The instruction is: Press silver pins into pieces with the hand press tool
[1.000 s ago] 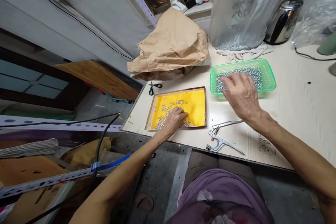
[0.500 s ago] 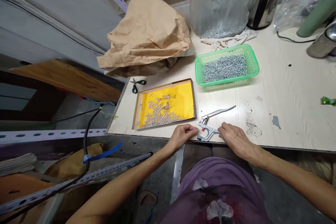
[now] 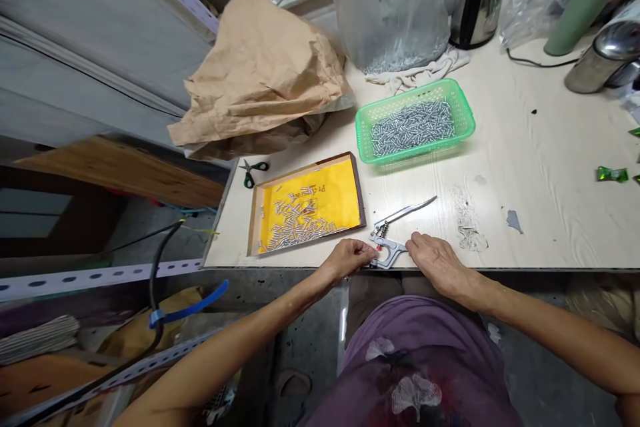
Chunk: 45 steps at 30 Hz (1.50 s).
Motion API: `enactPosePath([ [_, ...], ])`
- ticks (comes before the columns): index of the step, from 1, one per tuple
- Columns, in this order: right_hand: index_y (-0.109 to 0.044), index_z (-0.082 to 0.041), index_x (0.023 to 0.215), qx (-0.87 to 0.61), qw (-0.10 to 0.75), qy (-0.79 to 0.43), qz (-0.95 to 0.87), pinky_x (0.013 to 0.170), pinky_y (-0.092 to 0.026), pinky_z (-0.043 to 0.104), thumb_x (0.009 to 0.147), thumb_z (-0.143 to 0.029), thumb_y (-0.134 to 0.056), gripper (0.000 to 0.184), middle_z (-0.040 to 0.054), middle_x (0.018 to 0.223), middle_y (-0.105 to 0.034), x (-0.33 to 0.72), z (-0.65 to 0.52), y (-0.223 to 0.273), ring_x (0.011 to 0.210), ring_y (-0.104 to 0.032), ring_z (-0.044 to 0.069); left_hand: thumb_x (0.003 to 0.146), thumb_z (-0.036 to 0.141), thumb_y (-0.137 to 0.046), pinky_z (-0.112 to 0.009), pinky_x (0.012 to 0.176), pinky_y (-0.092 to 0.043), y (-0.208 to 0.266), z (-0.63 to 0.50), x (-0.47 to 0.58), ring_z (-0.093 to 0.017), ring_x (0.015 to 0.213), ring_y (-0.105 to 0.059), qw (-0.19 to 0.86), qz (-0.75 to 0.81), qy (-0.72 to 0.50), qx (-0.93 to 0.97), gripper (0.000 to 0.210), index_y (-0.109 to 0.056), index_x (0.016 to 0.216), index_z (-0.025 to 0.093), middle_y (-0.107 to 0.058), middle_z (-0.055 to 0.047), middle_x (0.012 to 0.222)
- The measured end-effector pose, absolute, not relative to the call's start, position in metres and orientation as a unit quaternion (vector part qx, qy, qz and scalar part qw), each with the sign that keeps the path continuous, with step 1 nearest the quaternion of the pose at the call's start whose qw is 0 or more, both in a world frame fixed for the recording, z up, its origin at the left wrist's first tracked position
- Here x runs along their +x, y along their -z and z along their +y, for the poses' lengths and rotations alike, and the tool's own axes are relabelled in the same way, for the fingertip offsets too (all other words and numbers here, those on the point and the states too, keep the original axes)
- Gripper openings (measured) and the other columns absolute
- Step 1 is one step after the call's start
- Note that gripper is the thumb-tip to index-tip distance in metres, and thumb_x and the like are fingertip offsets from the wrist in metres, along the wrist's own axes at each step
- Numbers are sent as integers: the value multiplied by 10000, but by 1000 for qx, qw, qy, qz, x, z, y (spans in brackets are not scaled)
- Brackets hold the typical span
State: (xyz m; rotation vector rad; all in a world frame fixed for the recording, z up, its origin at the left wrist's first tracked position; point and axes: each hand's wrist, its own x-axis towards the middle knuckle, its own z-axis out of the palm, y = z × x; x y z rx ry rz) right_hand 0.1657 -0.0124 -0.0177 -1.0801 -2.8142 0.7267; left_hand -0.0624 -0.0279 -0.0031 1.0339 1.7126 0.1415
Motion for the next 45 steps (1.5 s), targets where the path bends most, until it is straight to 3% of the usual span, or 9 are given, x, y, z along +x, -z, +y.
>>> enactPosePath([
  [2,-574,-174,1035,-347,29,-211,-913,714,-428,323,908,-218,-467,171,115,1023,-603,167,-5,17,875,-565,219,665,397,-624,-211,490,-246,4,-28,-63,-76,464,-340,548,717,-56,428,307,-684,704,99,-417,70,445],
  [7,-357,-113,1391,-373,51,-101,-921,965,-340,509,715,-611,-667,895,243,1395,-434,169,20,15,1285,-359,398,664,430,-616,-207,460,-211,6,-31,-63,-60,423,-292,567,709,-68,415,319,-650,676,114,-403,79,431],
  [10,-364,-75,1386,-368,23,-80,-926,991,-304,505,631,-623,-726,1000,244,1350,-482,167,28,16,1261,-386,396,661,446,-622,-204,451,-204,6,-33,-63,-55,414,-284,564,713,-75,409,324,-631,651,121,-400,80,428],
  [15,-431,-71,1330,-371,17,-77,-926,936,-327,462,604,-598,-745,951,193,1152,-589,163,32,19,1048,-505,339,686,427,-615,-202,436,-219,5,-33,-61,-56,389,-296,569,715,-72,400,301,-624,662,127,-390,86,415],
  [22,-536,-95,1175,-366,30,-96,-925,838,-356,408,659,-489,-751,683,148,1024,-582,164,29,17,941,-492,299,780,357,-589,-205,469,-312,5,-35,-63,-78,436,-392,518,725,-31,453,257,-641,696,120,-433,62,477],
  [28,-544,-130,1094,-362,64,-141,-919,756,-401,355,740,-321,-719,439,129,1022,-556,168,18,12,923,-479,271,885,317,-556,-312,771,-482,2,-38,-51,-196,878,-592,237,629,-105,733,175,-644,907,166,-635,-64,925],
  [33,-529,-122,1117,-367,68,-136,-918,764,-433,362,756,-255,-701,422,123,1005,-560,168,13,15,925,-488,270,837,284,-642,-443,980,-445,9,-11,-27,-284,1178,-491,194,460,-58,864,505,-447,1280,143,-508,-164,1318],
  [39,-539,-101,1124,-406,41,-105,-907,748,-440,372,733,-335,-741,498,132,987,-582,167,10,10,910,-505,284,854,302,-611,-437,890,-478,4,6,-18,-287,1069,-527,201,428,41,880,538,-396,1307,110,-560,-151,1186],
  [45,-594,-161,908,-380,28,-121,-917,675,-398,316,893,-184,-527,73,87,866,-592,164,0,19,834,-512,226,917,255,-518,-371,806,-481,2,0,-14,-247,989,-548,192,443,68,873,154,-564,1020,149,-611,-94,982],
])
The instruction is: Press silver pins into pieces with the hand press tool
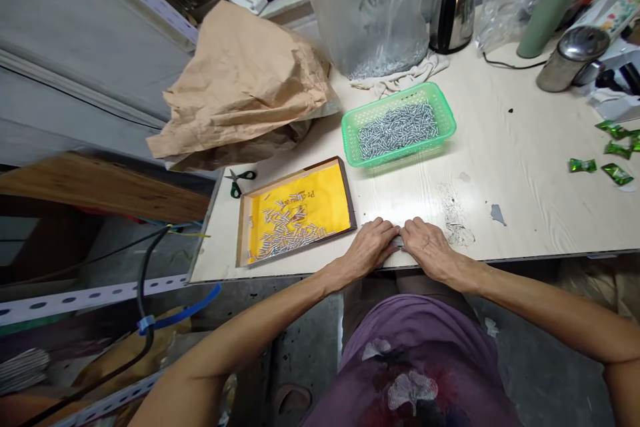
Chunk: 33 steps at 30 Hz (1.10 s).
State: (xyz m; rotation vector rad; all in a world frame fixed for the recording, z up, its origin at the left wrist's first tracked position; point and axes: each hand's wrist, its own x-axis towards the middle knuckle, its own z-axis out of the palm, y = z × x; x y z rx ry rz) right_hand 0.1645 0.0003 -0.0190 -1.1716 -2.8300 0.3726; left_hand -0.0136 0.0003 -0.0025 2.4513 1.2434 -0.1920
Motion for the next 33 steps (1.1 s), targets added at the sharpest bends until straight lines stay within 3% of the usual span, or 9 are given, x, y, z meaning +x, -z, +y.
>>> enactPosePath([
  [3,-594,-181,898,-375,34,-136,-916,646,-373,305,911,-134,-459,144,69,841,-587,162,-1,24,813,-509,212,924,248,-505,-372,785,-496,8,0,-15,-244,956,-566,195,449,54,870,121,-585,922,156,-618,-88,903],
  [6,-604,-157,950,-386,21,-119,-915,674,-381,315,887,-197,-540,97,89,884,-598,163,5,19,851,-512,229,914,228,-518,-401,840,-519,15,-3,-18,-249,1002,-581,183,453,21,872,168,-582,1042,140,-640,-110,1006],
  [10,-586,-118,1101,-385,10,-119,-915,715,-405,339,777,-439,-696,469,125,967,-604,176,20,7,877,-512,259,923,159,-459,-460,1049,-436,31,-24,-18,-274,1309,-439,162,457,-96,869,330,-503,1248,122,-508,-176,1358],
  [14,-631,-161,1012,-388,25,-121,-913,715,-389,316,904,-304,-538,202,100,941,-614,192,41,9,843,-520,221,946,99,-324,-483,1100,-399,50,-52,-8,-251,1403,-331,173,424,-165,874,391,-492,1293,165,-489,-145,1407],
  [18,-648,-152,836,-414,25,-100,-905,716,-360,311,925,-196,-474,200,92,859,-623,191,67,12,825,-512,211,954,105,-293,-517,1109,-380,60,-61,3,-246,1354,-417,181,421,-181,870,398,-503,1289,155,-575,-151,1315],
  [22,-670,-160,872,-404,24,-53,-913,719,-320,330,897,-146,-500,173,98,878,-636,169,74,0,838,-493,222,974,191,-334,-532,1111,-366,59,-56,10,-257,1346,-428,185,442,-197,855,373,-500,1305,151,-586,-163,1296],
  [25,-693,-202,906,-290,28,-74,-954,725,-300,337,888,-161,-536,163,84,927,-633,140,58,-11,887,-474,223,976,230,-351,-503,1094,-394,55,-62,12,-265,1319,-460,181,425,-206,863,386,-493,1326,147,-583,-166,1295],
  [29,-694,-205,785,-131,14,-133,-982,712,-299,335,877,-212,-577,149,72,926,-616,103,36,-6,904,-453,213,977,273,-369,-413,1023,-476,49,-87,-6,-197,1086,-621,170,354,-224,892,374,-516,1318,225,-673,-81,1119],
  [33,-664,-165,764,-95,28,-120,-988,728,-321,345,871,-176,-564,147,82,910,-614,86,32,14,882,-459,207,963,243,-406,-336,857,-528,27,-83,-60,-162,857,-631,70,438,-296,846,276,-648,1093,224,-689,-48,880],
])
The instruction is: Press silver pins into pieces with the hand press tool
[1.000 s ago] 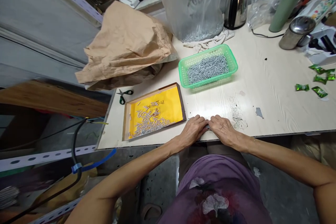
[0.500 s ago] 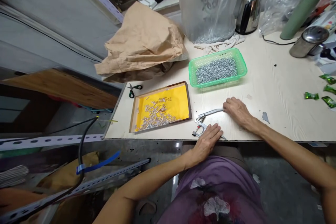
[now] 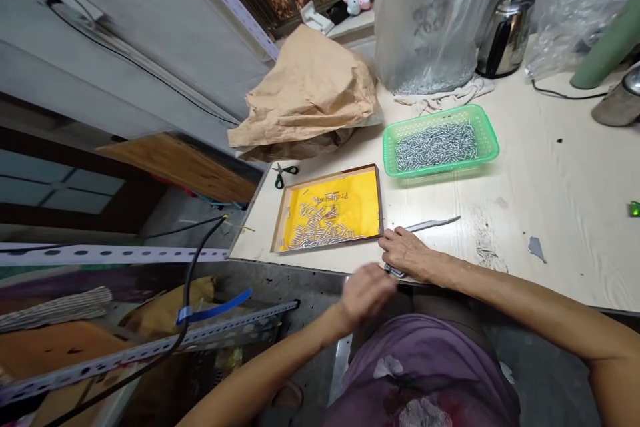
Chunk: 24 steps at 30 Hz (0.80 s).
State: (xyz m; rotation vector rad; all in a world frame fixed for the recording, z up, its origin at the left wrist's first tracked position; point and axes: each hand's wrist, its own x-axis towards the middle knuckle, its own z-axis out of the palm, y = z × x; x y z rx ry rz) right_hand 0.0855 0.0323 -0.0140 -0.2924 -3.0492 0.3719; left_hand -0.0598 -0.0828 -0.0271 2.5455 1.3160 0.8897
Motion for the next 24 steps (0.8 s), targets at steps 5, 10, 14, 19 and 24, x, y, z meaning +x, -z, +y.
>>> enactPosePath([
  [5,-651,-149,846,-157,131,-122,-971,734,-377,337,940,-160,-431,240,69,833,-641,86,42,9,819,-503,193,920,231,-496,-333,777,-486,2,-17,-121,-190,815,-585,74,703,-194,680,209,-687,867,167,-658,-74,825],
  [10,-635,-153,1001,-317,282,-101,-900,794,-445,366,980,-240,-352,296,88,892,-641,109,95,-49,880,-542,211,865,222,-566,-316,793,-460,11,30,-113,-197,847,-590,169,722,-123,660,152,-698,881,149,-656,-68,825],
  [14,-548,-176,1247,-407,298,-15,-863,873,-437,482,945,-331,-447,354,130,1103,-595,132,126,-81,1069,-513,298,832,225,-590,-322,801,-463,16,40,-95,-211,878,-597,186,732,-100,648,167,-680,944,140,-651,-70,837],
  [19,-603,-172,1118,-344,185,-136,-910,721,-495,347,966,-293,-401,280,84,942,-633,150,85,-51,826,-607,203,795,136,-566,-298,765,-471,15,40,-90,-195,853,-611,209,759,-65,613,148,-660,909,140,-658,-75,884],
  [24,-615,-166,895,-337,12,-189,-922,596,-434,277,922,-273,-502,158,68,854,-614,152,23,-7,711,-593,174,824,124,-528,-277,721,-466,18,31,-87,-174,803,-603,212,751,-66,622,140,-643,902,147,-638,-63,877],
])
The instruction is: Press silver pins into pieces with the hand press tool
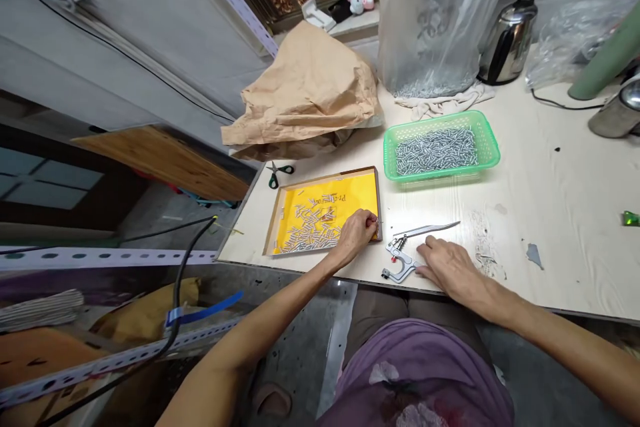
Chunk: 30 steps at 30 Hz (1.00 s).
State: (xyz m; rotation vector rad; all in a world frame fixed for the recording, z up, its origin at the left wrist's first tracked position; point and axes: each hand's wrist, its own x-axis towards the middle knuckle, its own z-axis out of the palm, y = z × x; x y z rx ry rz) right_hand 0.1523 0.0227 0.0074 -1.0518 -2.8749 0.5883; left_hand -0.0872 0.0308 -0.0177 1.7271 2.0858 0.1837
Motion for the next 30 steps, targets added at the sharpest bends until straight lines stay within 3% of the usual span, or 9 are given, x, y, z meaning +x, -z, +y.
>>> enactPosePath([
  [5,-578,-189,833,-356,-32,-190,-914,609,-378,279,941,-144,-393,219,48,832,-596,149,0,2,702,-564,163,867,129,-494,-272,733,-469,18,29,-87,-164,816,-596,171,714,-122,668,141,-630,850,162,-606,-58,870],
  [9,-564,-201,893,-359,-11,-188,-914,658,-363,286,894,-97,-436,165,47,864,-584,154,-3,6,741,-544,172,816,119,-523,-261,701,-470,3,27,-88,-149,735,-588,197,720,-193,636,112,-620,773,154,-605,-39,773],
  [14,-563,-197,940,-360,-7,-198,-912,671,-344,290,873,-66,-427,201,46,873,-564,161,-4,15,747,-517,170,739,277,-591,-199,468,-387,-12,-1,-81,-95,477,-487,458,711,-200,494,152,-638,782,140,-554,24,587],
  [17,-571,-188,938,-366,-13,-194,-910,663,-331,297,858,-51,-431,212,50,865,-561,161,-3,20,746,-521,176,720,386,-591,-189,444,-330,-9,-18,-74,-79,449,-438,533,686,-171,466,267,-649,728,125,-534,31,544],
  [25,-577,-178,960,-373,-35,-172,-911,665,-331,306,829,-23,-433,248,69,883,-573,157,-6,19,781,-542,192,708,314,-563,-190,509,-289,7,-20,-59,-89,546,-436,470,683,-106,549,243,-660,646,100,-548,19,544],
  [30,-578,-174,974,-380,-65,-183,-904,655,-341,293,810,-8,-436,273,77,920,-588,154,-6,10,809,-557,191,693,316,-574,-200,507,-254,5,-15,-57,-77,506,-368,476,676,-48,561,249,-579,534,125,-433,54,467],
])
